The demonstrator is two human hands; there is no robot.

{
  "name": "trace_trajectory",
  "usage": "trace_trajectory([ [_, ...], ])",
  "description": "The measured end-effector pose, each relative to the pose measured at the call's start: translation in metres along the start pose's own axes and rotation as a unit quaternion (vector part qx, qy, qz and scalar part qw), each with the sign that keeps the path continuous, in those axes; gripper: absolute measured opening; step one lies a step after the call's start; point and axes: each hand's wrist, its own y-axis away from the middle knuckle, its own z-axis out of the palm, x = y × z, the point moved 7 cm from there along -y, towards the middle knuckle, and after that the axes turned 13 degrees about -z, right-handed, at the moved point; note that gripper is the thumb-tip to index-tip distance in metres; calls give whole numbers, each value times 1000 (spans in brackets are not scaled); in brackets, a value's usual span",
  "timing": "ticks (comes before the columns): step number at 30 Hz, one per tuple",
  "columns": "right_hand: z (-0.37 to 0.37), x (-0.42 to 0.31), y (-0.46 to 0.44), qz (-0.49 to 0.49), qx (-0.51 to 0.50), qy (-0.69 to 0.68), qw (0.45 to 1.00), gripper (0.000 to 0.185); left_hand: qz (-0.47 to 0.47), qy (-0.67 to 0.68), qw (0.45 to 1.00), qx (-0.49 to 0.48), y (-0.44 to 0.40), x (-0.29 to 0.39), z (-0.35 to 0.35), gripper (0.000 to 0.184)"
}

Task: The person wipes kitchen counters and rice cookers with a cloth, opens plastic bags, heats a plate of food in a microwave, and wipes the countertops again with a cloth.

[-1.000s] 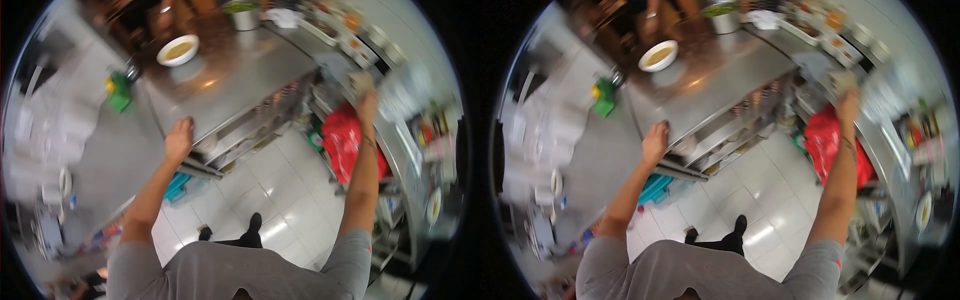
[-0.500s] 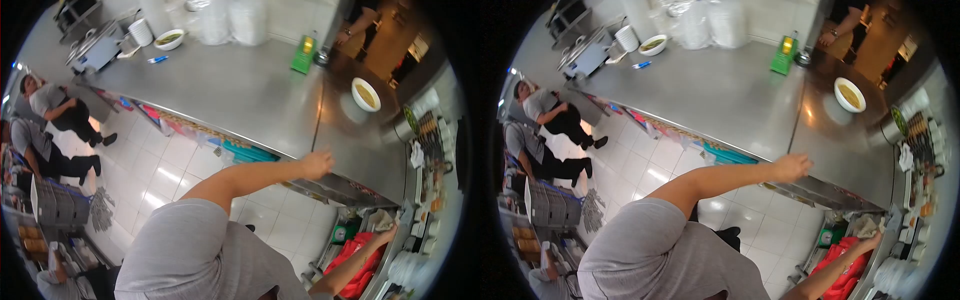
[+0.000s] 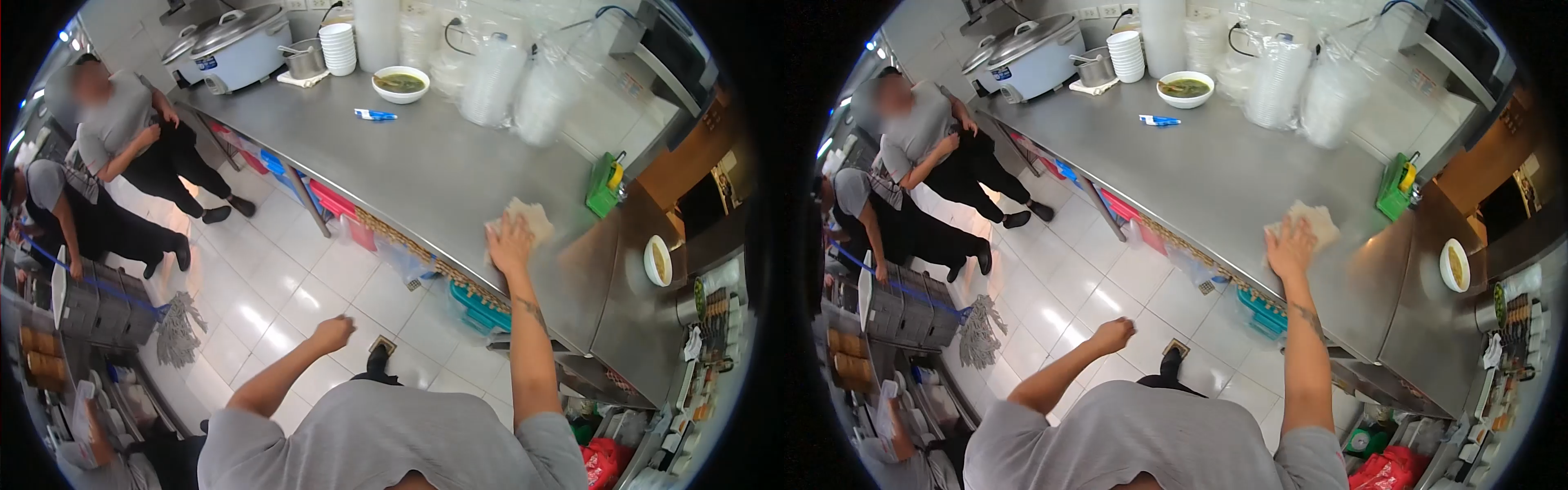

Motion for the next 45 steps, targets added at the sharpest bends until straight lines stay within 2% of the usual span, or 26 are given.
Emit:
trace_trajectory([
  [2,5,-54,-42,-58,-24,-53,997,68,-49,77,995,45,11,-55,-8,21],
  [4,11,-98,-64,-99,12,-80,992,67,-58,113,992,18,8,-73,-17,21],
  [7,-7,-131,-78,-150,69,-294,941,65,-12,102,994,32,-20,-62,-51,21],
  [8,-8,-122,-78,-99,120,-412,898,63,10,86,995,44,-37,-49,-73,21],
  [10,3,-96,-66,4,205,-621,757,58,45,96,984,144,-66,-3,-138,18],
  [11,-7,-93,-62,18,251,-577,777,57,75,148,964,206,-73,28,-176,15],
  [12,-22,-90,-57,31,294,-531,794,56,152,175,936,265,-81,60,-206,17],
  [14,-30,-87,-49,35,352,-452,819,56,183,83,941,273,-113,120,-233,24],
  [15,-31,-83,-48,25,370,-420,829,55,150,90,949,263,-138,144,-236,27],
  [16,-31,-84,-48,15,388,-387,836,55,168,49,953,248,-155,173,-239,34],
  [19,-47,-92,-42,29,420,-367,829,50,123,41,981,141,-212,231,-212,58],
  [21,-57,-106,-38,15,446,-251,859,42,164,-88,961,204,-243,242,-159,68],
  [22,-60,-112,-47,6,455,-191,870,38,206,-128,955,172,-245,245,-149,71],
  [23,-51,-116,-73,-22,415,-260,871,34,246,-168,945,136,-251,244,-143,74],
  [26,-37,-169,-149,-114,284,-386,870,25,303,13,953,-24,-236,234,-182,75],
  [29,-55,-267,-244,-313,182,-260,895,27,409,-54,900,144,-264,211,-162,74],
  [31,-22,-295,-298,-380,213,-195,879,31,382,64,916,103,-279,184,-192,70],
  [32,1,-300,-322,-369,170,-202,891,33,362,122,921,78,-282,164,-207,68],
  [34,35,-298,-358,-354,84,-208,908,37,307,-53,950,-12,-301,136,-231,68],
  [35,36,-294,-369,-337,75,-199,917,39,275,-138,950,-54,-310,117,-241,67],
  [37,35,-278,-373,-307,52,-174,934,42,259,-79,957,99,-326,73,-269,67],
  [38,31,-266,-367,-306,77,-177,932,44,247,-47,952,174,-326,49,-282,67],
  [39,26,-251,-356,-304,104,-181,930,45,225,-49,955,185,-325,26,-290,66],
  [41,17,-215,-332,-228,87,-167,955,43,189,-61,958,206,-325,-19,-310,65],
  [43,36,-156,-315,-172,94,-142,970,44,99,-145,965,194,-328,-47,-329,65],
  [45,20,-139,-301,-107,116,-58,986,44,38,-187,964,184,-340,-60,-345,65],
])
